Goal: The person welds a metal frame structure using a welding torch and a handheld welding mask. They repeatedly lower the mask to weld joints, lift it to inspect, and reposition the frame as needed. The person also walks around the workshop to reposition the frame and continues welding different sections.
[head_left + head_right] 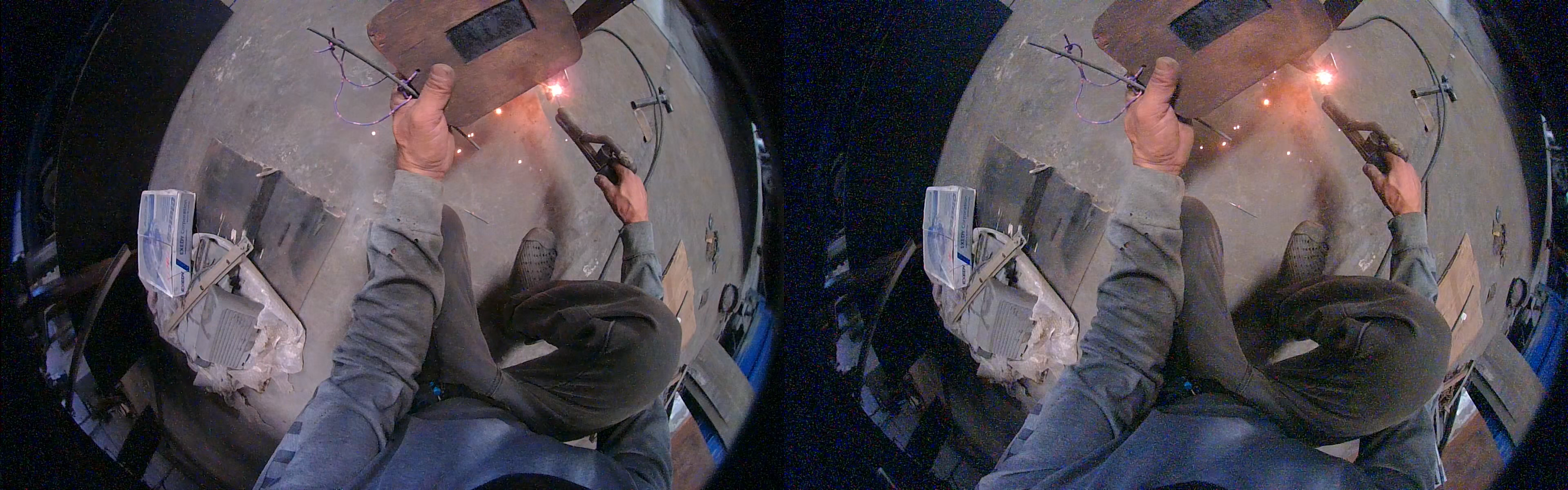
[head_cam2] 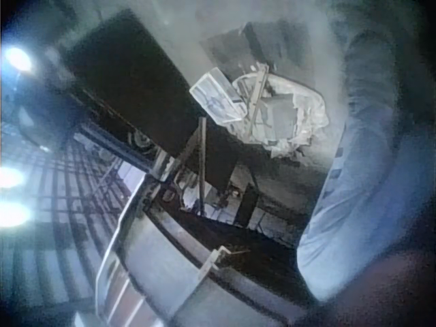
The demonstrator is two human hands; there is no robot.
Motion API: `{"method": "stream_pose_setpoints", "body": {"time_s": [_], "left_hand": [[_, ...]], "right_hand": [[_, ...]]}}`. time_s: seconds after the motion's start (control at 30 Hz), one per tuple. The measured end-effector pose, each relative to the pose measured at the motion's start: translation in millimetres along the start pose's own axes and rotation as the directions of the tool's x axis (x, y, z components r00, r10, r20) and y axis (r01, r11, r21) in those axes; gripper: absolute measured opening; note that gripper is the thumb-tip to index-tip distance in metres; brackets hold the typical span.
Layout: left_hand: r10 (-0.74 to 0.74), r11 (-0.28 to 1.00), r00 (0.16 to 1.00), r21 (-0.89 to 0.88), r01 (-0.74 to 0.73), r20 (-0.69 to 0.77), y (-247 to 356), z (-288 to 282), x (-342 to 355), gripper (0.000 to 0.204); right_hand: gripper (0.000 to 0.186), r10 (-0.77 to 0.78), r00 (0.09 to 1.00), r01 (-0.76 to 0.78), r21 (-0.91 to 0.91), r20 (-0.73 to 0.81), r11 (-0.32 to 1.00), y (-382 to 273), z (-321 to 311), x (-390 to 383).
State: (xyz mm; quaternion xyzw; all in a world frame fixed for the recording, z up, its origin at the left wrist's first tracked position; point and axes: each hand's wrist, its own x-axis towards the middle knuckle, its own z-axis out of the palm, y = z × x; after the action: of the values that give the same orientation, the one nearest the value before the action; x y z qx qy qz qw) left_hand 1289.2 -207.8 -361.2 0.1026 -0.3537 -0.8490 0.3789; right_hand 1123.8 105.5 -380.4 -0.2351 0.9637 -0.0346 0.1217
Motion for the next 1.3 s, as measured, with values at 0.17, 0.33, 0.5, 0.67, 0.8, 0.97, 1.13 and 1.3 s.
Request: {"method": "stream_pose_setpoints", "body": {"time_s": [0.17,0.33,0.5,0.67,0.8,0.97,1.13,1.3], "left_hand": [[-0.082,0.994,0.996,0.080,0.079,0.043,-3,-13,2,0.038],[-0.241,0.955,0.961,0.210,0.211,0.132,-6,-14,-5,0.058],[-0.391,0.916,0.880,0.211,0.343,0.268,7,-2,-14,0.065],[-0.419,0.907,0.842,0.193,0.374,0.340,2,7,-10,0.060],[-0.444,0.896,0.828,0.187,0.403,0.342,-2,7,-10,0.056],[-0.436,0.900,0.835,0.172,0.401,0.335,-2,7,-11,0.054],[-0.413,0.910,0.857,0.175,0.375,0.309,4,2,-12,0.055],[-0.420,0.905,0.828,0.101,0.414,0.371,-9,8,-7,0.056]], "right_hand": [[0.051,0.002,1.000,-0.003,-0.049,-0.013,0.999,6,3,2],[0.045,-0.061,0.993,0.060,-0.019,-0.096,0.998,21,16,11],[0.042,-0.104,0.980,0.141,0.226,-0.167,0.964,16,22,12],[0.048,-0.116,0.972,0.153,0.175,-0.205,0.973,35,20,9],[0.045,-0.068,0.988,0.097,0.217,-0.137,0.971,34,14,8],[0.043,-0.105,0.994,0.108,0.102,-0.041,0.989,21,6,5],[0.041,-0.146,0.989,0.148,0.115,-0.025,0.982,27,23,20],[0.037,-0.157,0.980,0.153,-0.039,-0.119,0.987,38,15,6]]}}
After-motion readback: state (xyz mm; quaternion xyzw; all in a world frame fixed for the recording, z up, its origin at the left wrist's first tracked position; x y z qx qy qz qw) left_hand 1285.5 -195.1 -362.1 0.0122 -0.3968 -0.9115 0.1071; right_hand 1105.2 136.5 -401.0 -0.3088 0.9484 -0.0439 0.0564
